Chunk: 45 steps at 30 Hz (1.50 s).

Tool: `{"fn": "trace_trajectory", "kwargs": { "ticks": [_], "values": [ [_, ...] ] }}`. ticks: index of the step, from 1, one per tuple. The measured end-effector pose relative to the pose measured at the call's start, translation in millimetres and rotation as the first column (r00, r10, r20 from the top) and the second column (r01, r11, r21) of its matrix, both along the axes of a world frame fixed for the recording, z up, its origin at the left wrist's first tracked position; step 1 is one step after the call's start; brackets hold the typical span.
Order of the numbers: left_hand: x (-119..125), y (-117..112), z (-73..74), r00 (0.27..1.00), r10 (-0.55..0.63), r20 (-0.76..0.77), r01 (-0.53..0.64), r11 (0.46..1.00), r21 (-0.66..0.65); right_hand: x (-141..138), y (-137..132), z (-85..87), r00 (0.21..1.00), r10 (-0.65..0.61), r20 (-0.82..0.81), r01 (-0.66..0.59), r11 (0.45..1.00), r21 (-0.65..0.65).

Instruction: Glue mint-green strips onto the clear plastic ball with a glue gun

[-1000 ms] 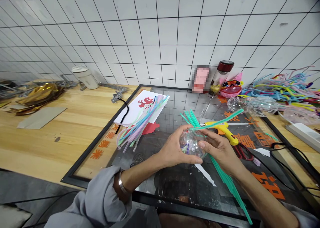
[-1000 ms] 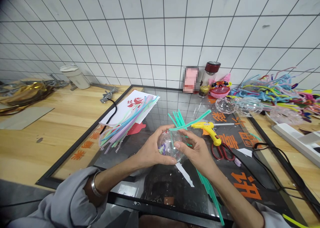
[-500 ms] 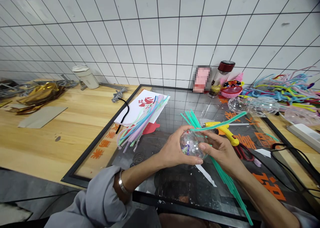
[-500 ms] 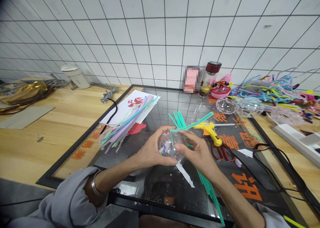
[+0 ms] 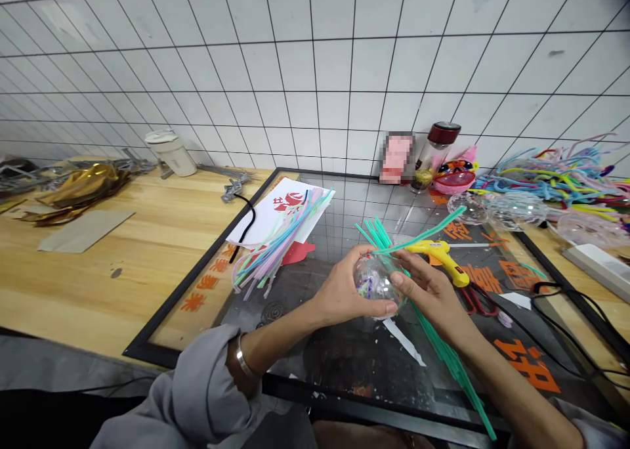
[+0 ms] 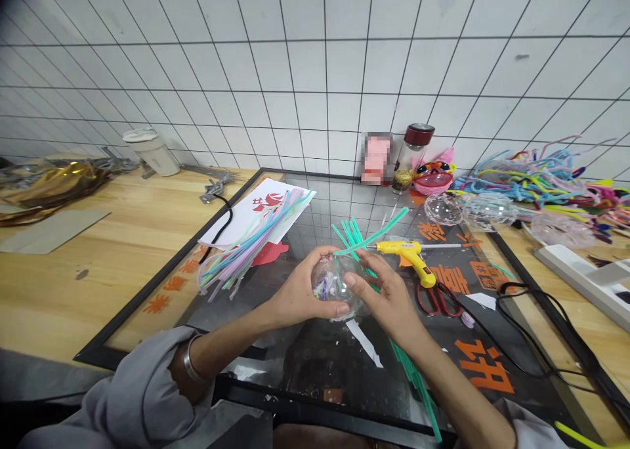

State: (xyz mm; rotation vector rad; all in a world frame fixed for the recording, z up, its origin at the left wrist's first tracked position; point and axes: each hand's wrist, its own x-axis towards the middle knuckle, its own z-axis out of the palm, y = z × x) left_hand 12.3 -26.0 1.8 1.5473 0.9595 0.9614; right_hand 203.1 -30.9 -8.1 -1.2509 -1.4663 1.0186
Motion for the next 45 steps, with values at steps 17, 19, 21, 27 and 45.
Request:
{"fn": "trace_trajectory", "kwargs": {
  "ticks": [17, 19, 21, 27, 45],
  "values": [
    [6.1, -3.7, -3.2, 0.997, -0.014, -0.072, 0.017, 0.999, 0.041, -3.3, -9.1, 14.1, 0.983, -0.134, -0.129, 0.170, 0.928, 0.331],
    [6.3, -3.9, -3.2, 0.997, -0.015, -0.078, 0.019, 0.998, 0.052, -4.1, -10.2, 14.0, 0.978, -0.164, -0.129, 0.199, 0.916, 0.348],
    [6.5, -3.9, -3.4, 0.997, -0.018, -0.081, 0.023, 0.998, 0.064, -5.8, -11.6, 14.8, 0.973, -0.188, -0.135, 0.225, 0.909, 0.352],
    [6.7, -4.0, -3.7, 0.996, -0.019, -0.088, 0.025, 0.997, 0.072, -8.7, -15.0, 17.2, 0.967, -0.218, -0.131, 0.252, 0.891, 0.378],
    [7.4, -4.3, -2.2, 0.992, -0.012, -0.124, 0.020, 0.998, 0.063, -8.5, -16.7, 21.7, 0.995, -0.097, 0.020, 0.069, 0.822, 0.565]
  ]
}}
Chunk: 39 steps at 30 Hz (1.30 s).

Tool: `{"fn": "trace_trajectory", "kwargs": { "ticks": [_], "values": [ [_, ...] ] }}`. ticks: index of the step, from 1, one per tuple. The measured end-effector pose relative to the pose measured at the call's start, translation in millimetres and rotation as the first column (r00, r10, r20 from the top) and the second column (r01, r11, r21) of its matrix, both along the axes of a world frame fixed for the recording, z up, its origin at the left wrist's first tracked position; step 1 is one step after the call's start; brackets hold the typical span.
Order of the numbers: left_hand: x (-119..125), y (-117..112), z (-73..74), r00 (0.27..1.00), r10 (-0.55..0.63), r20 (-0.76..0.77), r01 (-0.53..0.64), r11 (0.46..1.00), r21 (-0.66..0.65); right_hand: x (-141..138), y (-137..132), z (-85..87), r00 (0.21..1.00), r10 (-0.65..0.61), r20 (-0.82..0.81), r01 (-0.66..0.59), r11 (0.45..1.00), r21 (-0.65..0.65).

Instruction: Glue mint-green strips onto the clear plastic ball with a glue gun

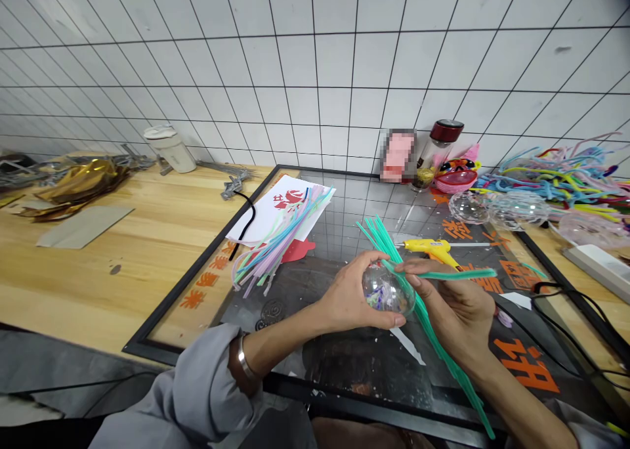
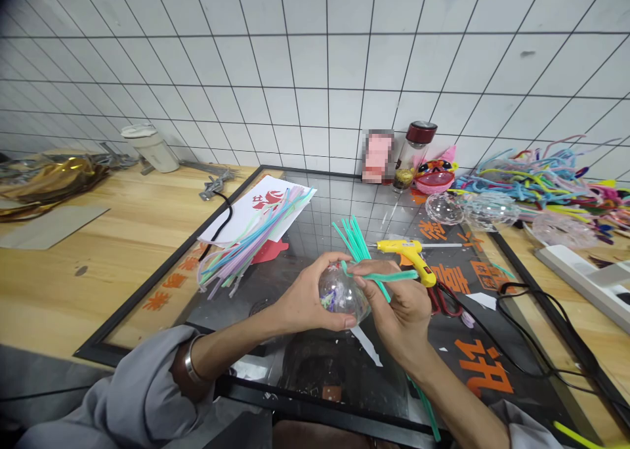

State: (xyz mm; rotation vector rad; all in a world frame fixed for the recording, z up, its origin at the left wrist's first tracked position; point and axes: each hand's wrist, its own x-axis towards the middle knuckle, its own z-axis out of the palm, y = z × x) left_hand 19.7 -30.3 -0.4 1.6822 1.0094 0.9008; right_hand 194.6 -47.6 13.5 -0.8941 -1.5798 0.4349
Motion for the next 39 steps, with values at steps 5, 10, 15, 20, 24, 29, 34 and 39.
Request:
{"fn": "trace_trajectory", "kwargs": {
  "ticks": [5, 10, 15, 20, 24, 29, 34, 39],
  "values": [
    [-0.4, 0.2, 1.5, 1.000, -0.007, -0.004, 0.007, 1.000, -0.009, 1.3, -0.5, -1.8, 1.000, 0.002, 0.005, -0.002, 1.000, -0.016],
    [-0.9, -0.4, 2.0, 1.000, 0.001, -0.014, -0.001, 1.000, -0.017, 2.8, -1.2, -5.7, 1.000, 0.018, 0.000, -0.018, 1.000, -0.022],
    [-0.9, -0.3, 0.5, 1.000, 0.001, -0.011, -0.001, 1.000, -0.018, 3.0, 1.0, -6.9, 0.999, 0.043, 0.008, -0.043, 0.999, -0.002],
    [-0.6, 0.0, 0.4, 1.000, -0.002, -0.011, 0.002, 1.000, -0.028, 3.2, 2.6, -6.2, 0.998, 0.042, 0.042, -0.044, 0.998, 0.052],
    [-0.5, 0.2, 1.4, 1.000, -0.001, -0.011, 0.001, 1.000, -0.023, 3.8, 1.6, -6.5, 0.997, 0.043, 0.064, -0.046, 0.997, 0.057],
    [-0.8, 0.2, 1.7, 1.000, -0.001, -0.007, 0.000, 1.000, -0.021, 4.5, 0.8, -7.9, 0.995, 0.055, 0.081, -0.060, 0.997, 0.057],
    [-0.8, 0.5, -0.5, 1.000, -0.002, -0.014, 0.002, 1.000, -0.015, 3.7, 0.5, -8.3, 0.991, 0.043, 0.124, -0.051, 0.997, 0.063],
    [-0.7, 0.6, -0.9, 1.000, 0.006, -0.018, -0.006, 1.000, -0.019, 3.8, 1.7, -10.0, 0.991, 0.056, 0.125, -0.063, 0.996, 0.055]
  ]
}}
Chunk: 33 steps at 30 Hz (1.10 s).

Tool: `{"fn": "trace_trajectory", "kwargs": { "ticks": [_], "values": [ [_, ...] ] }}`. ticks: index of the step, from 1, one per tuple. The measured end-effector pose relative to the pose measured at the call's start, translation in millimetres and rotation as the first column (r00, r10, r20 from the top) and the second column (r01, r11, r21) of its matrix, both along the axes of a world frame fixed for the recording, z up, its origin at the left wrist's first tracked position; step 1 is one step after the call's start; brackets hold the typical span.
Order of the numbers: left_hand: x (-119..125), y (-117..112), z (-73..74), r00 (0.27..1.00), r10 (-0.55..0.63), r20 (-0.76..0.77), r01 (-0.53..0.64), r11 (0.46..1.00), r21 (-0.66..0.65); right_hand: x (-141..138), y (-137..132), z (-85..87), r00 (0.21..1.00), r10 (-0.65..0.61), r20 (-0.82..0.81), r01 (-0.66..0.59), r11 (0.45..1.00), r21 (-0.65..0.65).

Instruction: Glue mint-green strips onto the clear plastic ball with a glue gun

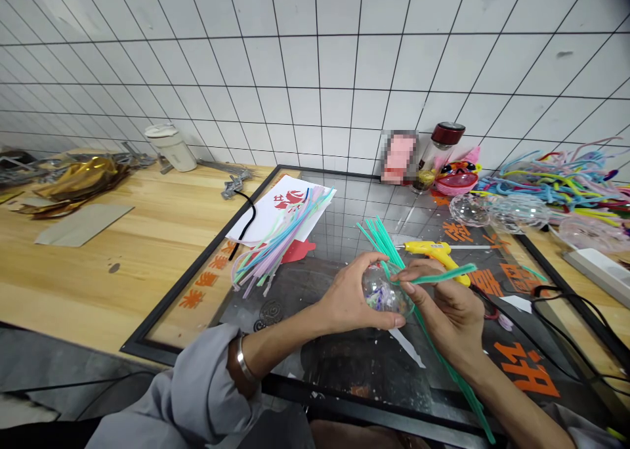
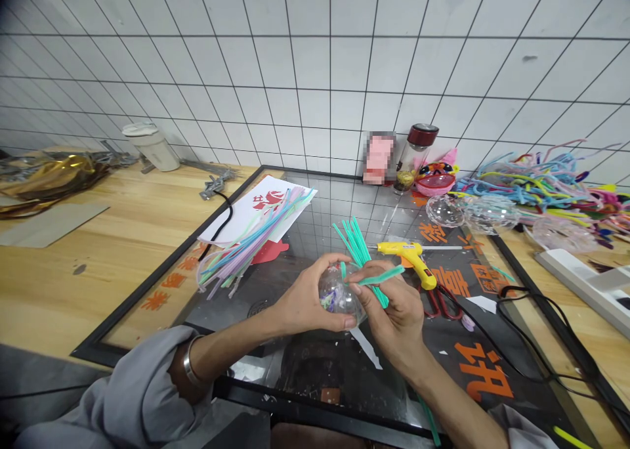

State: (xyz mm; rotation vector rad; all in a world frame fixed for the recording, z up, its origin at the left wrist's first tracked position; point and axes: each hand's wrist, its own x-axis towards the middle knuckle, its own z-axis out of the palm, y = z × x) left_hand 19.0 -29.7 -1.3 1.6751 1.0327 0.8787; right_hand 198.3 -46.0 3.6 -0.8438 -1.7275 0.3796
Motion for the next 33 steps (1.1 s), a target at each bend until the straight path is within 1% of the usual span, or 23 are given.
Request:
{"fn": "trace_trajectory", "kwargs": {
  "ticks": [5, 10, 15, 19, 26, 33],
  "values": [
    [0.1, -0.1, 0.6, 1.000, 0.012, -0.001, -0.012, 1.000, -0.008, 0.5, 0.5, -2.4, 1.000, -0.002, -0.019, 0.001, 0.999, -0.048],
    [0.3, -0.2, 0.9, 1.000, 0.022, 0.000, -0.022, 0.999, -0.023, -0.6, -0.7, -2.2, 0.994, -0.009, -0.105, -0.005, 0.991, -0.135],
    [0.9, 0.0, 0.8, 1.000, 0.023, -0.004, -0.023, 0.999, -0.032, -0.8, -0.2, -3.7, 0.988, -0.025, -0.150, -0.006, 0.979, -0.205],
    [1.1, 0.6, 1.0, 1.000, 0.023, -0.003, -0.024, 0.999, -0.040, -1.5, 0.3, -3.9, 0.985, -0.038, -0.170, -0.001, 0.975, -0.223],
    [1.0, 0.5, 1.0, 1.000, 0.021, -0.004, -0.022, 0.999, -0.044, -2.0, 0.5, -2.7, 0.987, -0.047, -0.157, 0.008, 0.972, -0.236],
    [-0.6, 2.4, 1.4, 0.998, 0.014, -0.058, -0.015, 0.999, -0.030, -2.1, 0.9, -2.4, 0.989, -0.036, -0.142, 0.000, 0.970, -0.244]
  ]
}}
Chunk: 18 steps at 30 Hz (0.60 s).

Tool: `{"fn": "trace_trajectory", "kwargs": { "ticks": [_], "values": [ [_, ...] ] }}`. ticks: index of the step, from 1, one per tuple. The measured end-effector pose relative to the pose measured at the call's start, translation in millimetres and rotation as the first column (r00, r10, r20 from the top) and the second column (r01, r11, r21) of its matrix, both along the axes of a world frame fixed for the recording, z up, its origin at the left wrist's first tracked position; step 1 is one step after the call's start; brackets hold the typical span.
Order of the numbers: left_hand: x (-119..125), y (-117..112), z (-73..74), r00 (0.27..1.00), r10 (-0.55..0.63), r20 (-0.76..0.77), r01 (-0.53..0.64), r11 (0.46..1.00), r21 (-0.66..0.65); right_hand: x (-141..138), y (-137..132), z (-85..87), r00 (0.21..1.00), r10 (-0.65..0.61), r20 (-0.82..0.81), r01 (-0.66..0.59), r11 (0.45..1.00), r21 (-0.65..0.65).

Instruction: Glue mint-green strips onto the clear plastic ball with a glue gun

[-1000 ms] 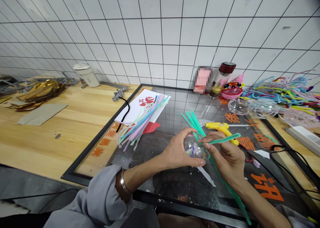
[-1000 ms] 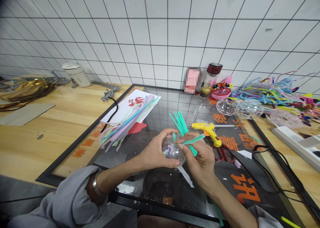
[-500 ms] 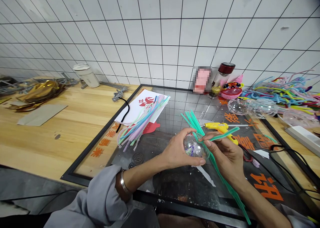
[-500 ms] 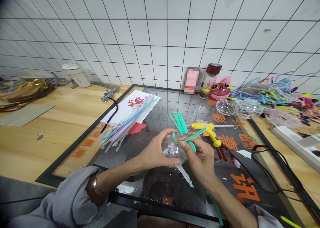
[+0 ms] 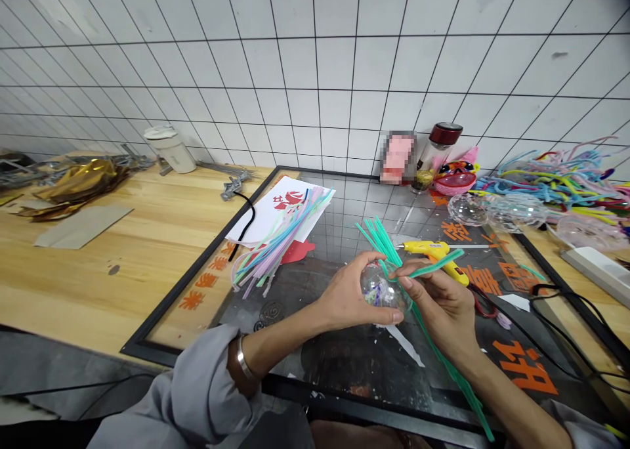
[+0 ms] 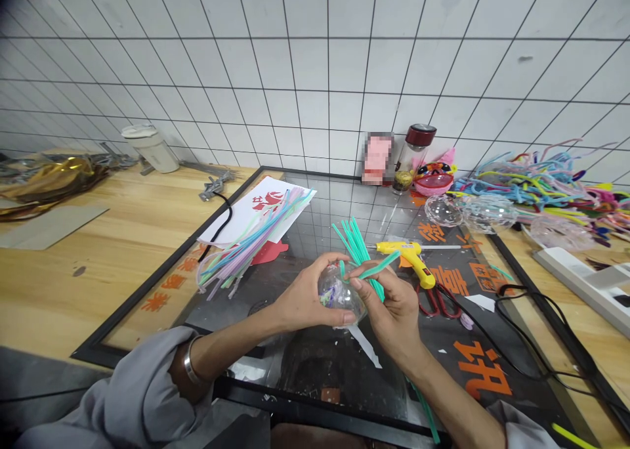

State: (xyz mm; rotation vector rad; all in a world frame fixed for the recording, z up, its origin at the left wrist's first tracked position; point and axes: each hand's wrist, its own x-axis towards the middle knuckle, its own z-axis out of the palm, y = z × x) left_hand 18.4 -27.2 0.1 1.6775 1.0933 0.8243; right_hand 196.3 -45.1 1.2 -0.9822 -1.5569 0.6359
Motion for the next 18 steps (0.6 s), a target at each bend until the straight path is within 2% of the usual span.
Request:
{"fn": "trace_trajectory", "kwargs": {
  "ticks": [7, 11, 18],
  "values": [
    [0.8, -0.3, -1.5, 1.000, -0.010, 0.027, 0.010, 1.000, -0.007, -0.6, 0.3, -0.7, 1.000, 0.004, 0.000, -0.004, 1.000, 0.011],
    [1.9, -0.7, -3.5, 0.997, -0.007, 0.076, 0.001, 0.998, 0.068, -1.1, 1.3, -0.4, 1.000, -0.003, -0.002, 0.003, 1.000, 0.016],
    [2.2, -0.5, -2.7, 0.999, 0.025, 0.035, -0.030, 0.990, 0.135, -1.6, 1.1, 0.2, 1.000, -0.019, 0.003, 0.019, 1.000, 0.005]
  ]
}}
